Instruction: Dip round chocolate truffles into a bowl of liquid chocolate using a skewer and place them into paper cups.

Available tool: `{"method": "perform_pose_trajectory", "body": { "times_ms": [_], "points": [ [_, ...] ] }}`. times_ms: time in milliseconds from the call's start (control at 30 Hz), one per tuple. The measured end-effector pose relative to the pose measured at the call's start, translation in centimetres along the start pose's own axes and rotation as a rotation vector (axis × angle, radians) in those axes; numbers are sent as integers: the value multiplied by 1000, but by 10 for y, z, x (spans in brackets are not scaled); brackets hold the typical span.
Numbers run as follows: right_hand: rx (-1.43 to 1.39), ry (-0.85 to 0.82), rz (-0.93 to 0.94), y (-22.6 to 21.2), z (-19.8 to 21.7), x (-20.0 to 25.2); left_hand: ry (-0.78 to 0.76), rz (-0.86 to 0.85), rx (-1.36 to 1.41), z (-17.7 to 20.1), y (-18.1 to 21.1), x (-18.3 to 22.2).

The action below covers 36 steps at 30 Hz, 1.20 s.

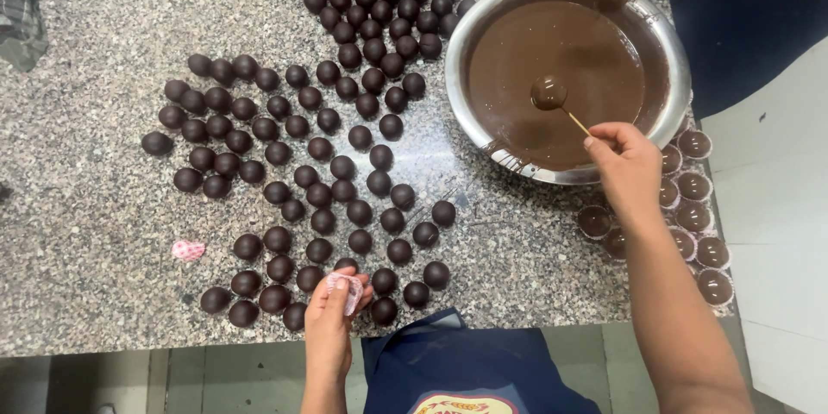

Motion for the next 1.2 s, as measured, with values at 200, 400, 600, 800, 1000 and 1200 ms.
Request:
{"method": "perform_pose_trajectory", "body": {
  "times_ms": [200, 400, 600, 800, 1000, 1200],
  "points": [
    [-38, -17, -81, 0, -3, 12, -19, 1, -13, -5, -3, 0],
    [-105, -26, -97, 13, -2, 21, -32, 0, 1, -6, -6, 0],
    [-118, -2, -107, 16, -6, 32, -42, 26, 32, -1, -12, -2],
    [-108, 6, -132, 18, -7, 45, -51, 27, 4, -4, -3, 0],
    [-59, -14, -106, 11, -10, 53, -76, 14, -21, -7, -5, 1],
    [11, -12, -137, 11, -17, 49, -86, 13, -23, -6, -8, 2]
  ]
}}
Point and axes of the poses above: each hand's wrist, its own x-axis away from the middle knuckle, its own z-axis out of the back of the hand, y = z × x, the point moved 3 cm from there along -x, towards the middle knuckle, and after that the axes turned 4 degrees about -x, right-handed, at the moved point
